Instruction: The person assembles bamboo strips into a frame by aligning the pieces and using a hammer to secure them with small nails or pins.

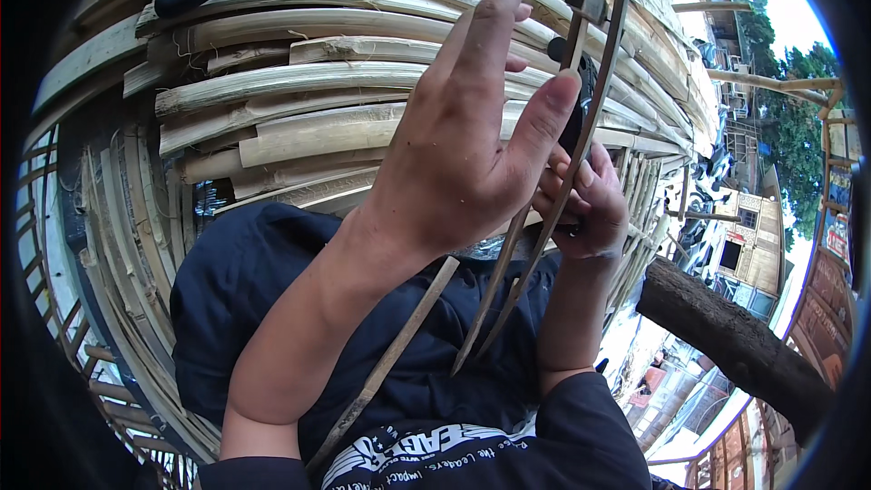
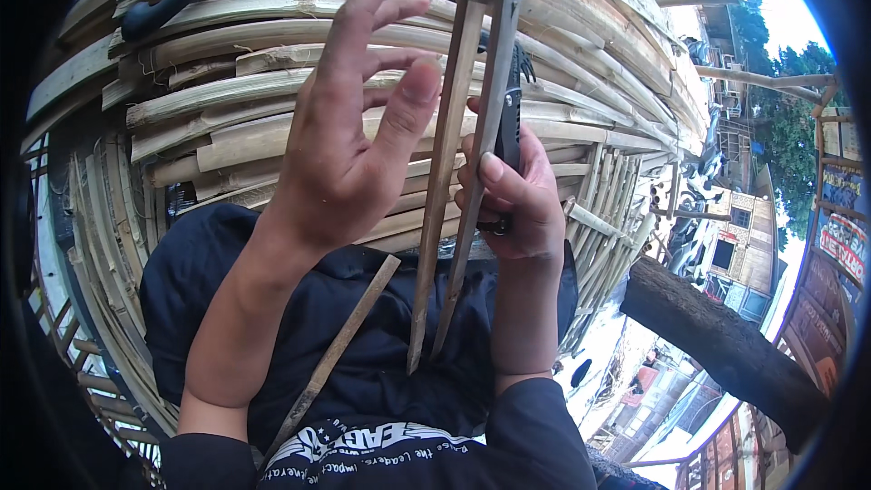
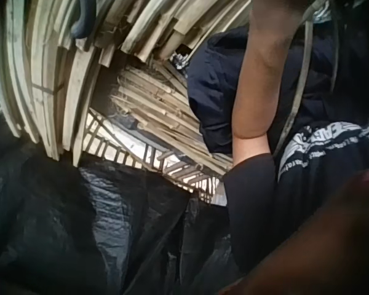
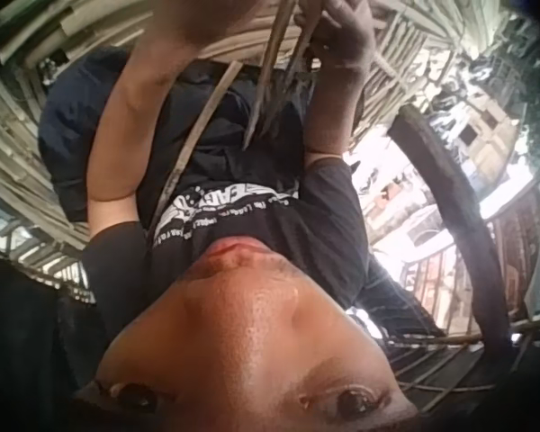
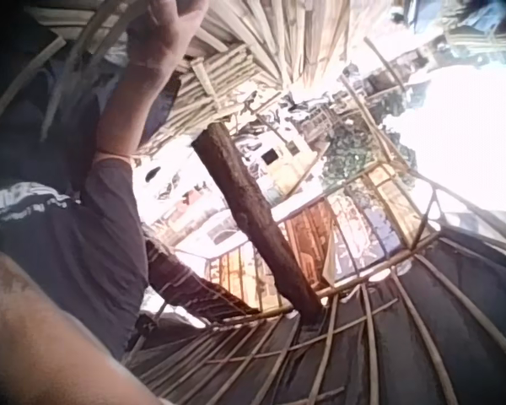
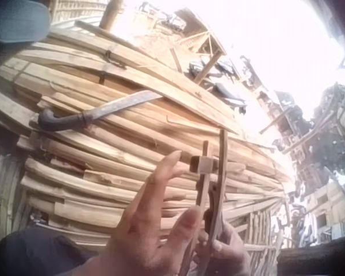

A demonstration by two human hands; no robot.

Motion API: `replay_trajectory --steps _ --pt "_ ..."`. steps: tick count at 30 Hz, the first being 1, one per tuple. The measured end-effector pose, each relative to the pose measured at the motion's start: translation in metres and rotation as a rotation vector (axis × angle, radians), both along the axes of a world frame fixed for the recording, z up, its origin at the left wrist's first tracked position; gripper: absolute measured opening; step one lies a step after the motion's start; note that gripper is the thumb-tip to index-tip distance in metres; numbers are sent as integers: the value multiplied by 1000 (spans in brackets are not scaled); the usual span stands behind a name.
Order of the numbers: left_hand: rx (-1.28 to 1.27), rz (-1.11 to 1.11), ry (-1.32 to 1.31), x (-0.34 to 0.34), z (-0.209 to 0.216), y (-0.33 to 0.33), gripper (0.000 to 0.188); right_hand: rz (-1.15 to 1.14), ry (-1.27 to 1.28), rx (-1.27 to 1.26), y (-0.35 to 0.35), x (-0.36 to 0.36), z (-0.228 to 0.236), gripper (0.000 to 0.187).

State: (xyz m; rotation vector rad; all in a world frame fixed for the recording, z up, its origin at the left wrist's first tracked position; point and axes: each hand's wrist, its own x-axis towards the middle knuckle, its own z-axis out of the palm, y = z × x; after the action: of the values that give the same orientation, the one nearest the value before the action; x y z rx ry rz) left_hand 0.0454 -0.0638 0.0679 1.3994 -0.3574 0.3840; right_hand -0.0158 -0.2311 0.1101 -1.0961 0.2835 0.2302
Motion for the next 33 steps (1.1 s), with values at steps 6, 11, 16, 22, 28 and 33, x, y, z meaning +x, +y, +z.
replay_trajectory --steps 6,11,16,22,28,33 --pt "-344 -298 237 24 36 41 49 20 60 -146 31 7 -3 55" --pt "-273 -239 134 35 13 46 35 16 101 -209 42 12 -2 64" --pt "-105 14 -47 40 -1 34 30 5 120 -237 43 12 -4 65" --pt "-235 9 206 36 -12 36 33 2 157 -238 51 13 -12 67" --pt "-274 -66 303 32 -17 30 33 0 122 -252 45 11 -23 65" --pt "-392 -166 432 26 -11 23 34 18 94 -275 39 11 -27 59"
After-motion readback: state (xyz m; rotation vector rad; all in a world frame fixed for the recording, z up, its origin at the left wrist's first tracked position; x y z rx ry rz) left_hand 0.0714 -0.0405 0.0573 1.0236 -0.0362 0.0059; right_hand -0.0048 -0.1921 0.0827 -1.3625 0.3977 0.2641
